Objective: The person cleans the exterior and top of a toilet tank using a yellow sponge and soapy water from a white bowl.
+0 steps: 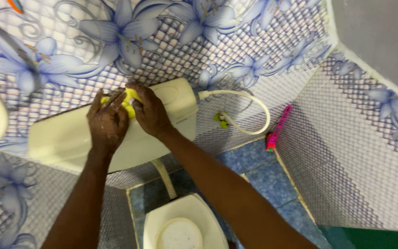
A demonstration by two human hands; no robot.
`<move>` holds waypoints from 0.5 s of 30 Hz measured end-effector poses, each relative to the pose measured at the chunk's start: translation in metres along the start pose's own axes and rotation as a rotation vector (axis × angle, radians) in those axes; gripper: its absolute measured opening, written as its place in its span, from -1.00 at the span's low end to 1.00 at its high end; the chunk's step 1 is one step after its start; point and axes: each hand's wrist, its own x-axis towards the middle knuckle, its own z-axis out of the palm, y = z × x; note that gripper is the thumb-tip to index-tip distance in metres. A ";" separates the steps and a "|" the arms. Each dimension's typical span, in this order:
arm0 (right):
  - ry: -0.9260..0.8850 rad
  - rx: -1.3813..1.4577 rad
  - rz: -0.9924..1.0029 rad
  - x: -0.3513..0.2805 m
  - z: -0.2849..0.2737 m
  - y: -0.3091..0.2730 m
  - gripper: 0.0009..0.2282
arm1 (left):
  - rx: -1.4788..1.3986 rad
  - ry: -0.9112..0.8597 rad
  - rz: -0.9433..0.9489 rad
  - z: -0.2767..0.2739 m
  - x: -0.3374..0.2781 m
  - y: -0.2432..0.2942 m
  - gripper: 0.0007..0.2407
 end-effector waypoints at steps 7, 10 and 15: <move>-0.279 -0.220 0.066 0.003 -0.012 0.025 -0.64 | 0.495 -0.039 -0.179 -0.026 -0.051 -0.038 -0.76; -0.208 -0.309 -0.007 0.001 0.002 0.024 -0.60 | 0.757 0.014 -0.180 -0.013 -0.064 -0.020 -0.77; -0.186 -0.512 -0.099 0.000 0.008 0.011 -0.45 | 0.660 -0.053 -0.148 -0.018 -0.079 -0.057 -0.77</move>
